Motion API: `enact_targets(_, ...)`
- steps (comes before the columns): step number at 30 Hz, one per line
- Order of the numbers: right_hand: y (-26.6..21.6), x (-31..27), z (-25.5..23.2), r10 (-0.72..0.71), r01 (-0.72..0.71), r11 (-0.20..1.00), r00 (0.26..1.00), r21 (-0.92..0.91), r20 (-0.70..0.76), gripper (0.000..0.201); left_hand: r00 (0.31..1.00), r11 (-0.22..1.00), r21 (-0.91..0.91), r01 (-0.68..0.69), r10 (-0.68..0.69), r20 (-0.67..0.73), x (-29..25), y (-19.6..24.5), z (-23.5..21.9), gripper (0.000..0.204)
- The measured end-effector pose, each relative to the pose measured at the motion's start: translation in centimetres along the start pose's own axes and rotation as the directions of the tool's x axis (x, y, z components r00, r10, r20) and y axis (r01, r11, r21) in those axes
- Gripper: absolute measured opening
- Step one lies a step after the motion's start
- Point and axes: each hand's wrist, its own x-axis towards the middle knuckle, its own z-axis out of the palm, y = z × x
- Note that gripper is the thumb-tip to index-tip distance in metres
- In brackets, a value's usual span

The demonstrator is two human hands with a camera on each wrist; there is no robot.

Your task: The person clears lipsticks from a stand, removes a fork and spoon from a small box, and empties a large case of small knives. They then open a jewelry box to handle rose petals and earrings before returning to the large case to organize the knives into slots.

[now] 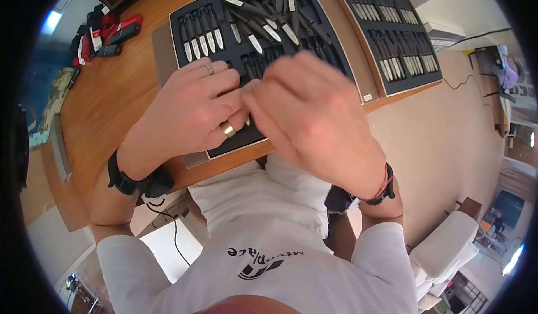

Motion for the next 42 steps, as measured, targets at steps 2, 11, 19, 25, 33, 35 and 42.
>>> enact_targets(2, 0.4, 1.0, 0.7, 0.023, -0.045, 0.991, 0.985, -0.125, -0.170, 0.021, 0.999, 1.000, -0.008, -0.022, 0.023, 0.027, 0.1, -0.1, 0.1, 0.027)
enact_targets(11, 3.0, 2.4, 3.4, -0.054, 0.058, 0.963, 0.998, -0.264, 0.022, 0.017, 0.999, 0.998, -0.045, 0.035, -0.033, 0.036, -0.5, -0.3, 0.3, 0.023)
enact_targets(19, 1.3, -1.1, 2.5, 0.262, -0.268, 0.963, 0.955, -0.028, -0.137, 0.038, 0.985, 0.980, -0.095, 0.172, -0.172, 0.011, 0.5, -0.1, 0.2, 0.054)
enact_targets(25, 2.3, 0.7, 3.5, 0.212, -0.229, 0.956, 0.971, -0.183, -0.107, 0.040, 0.957, 0.957, -0.021, 0.290, -0.290, 0.010, 1.1, 0.0, -0.5, 0.079)
enact_targets(33, 2.9, -0.1, 4.0, 0.146, -0.169, 0.980, 0.970, -0.105, -0.194, 0.019, 0.974, 0.975, 0.049, 0.216, -0.219, 0.063, 0.9, -0.7, -0.7, 0.077)
enact_targets(35, 2.8, -0.4, 4.0, 0.141, -0.160, 0.984, 0.969, -0.081, -0.203, 0.019, 0.974, 0.975, 0.059, 0.213, -0.217, 0.067, 0.9, -0.7, -0.9, 0.074)
enact_targets(42, 1.9, -2.2, 2.8, 0.053, -0.072, 0.994, 0.977, -0.086, -0.205, 0.030, 0.988, 0.988, 0.009, 0.156, -0.156, 0.020, 0.4, -1.1, -0.3, 0.068)
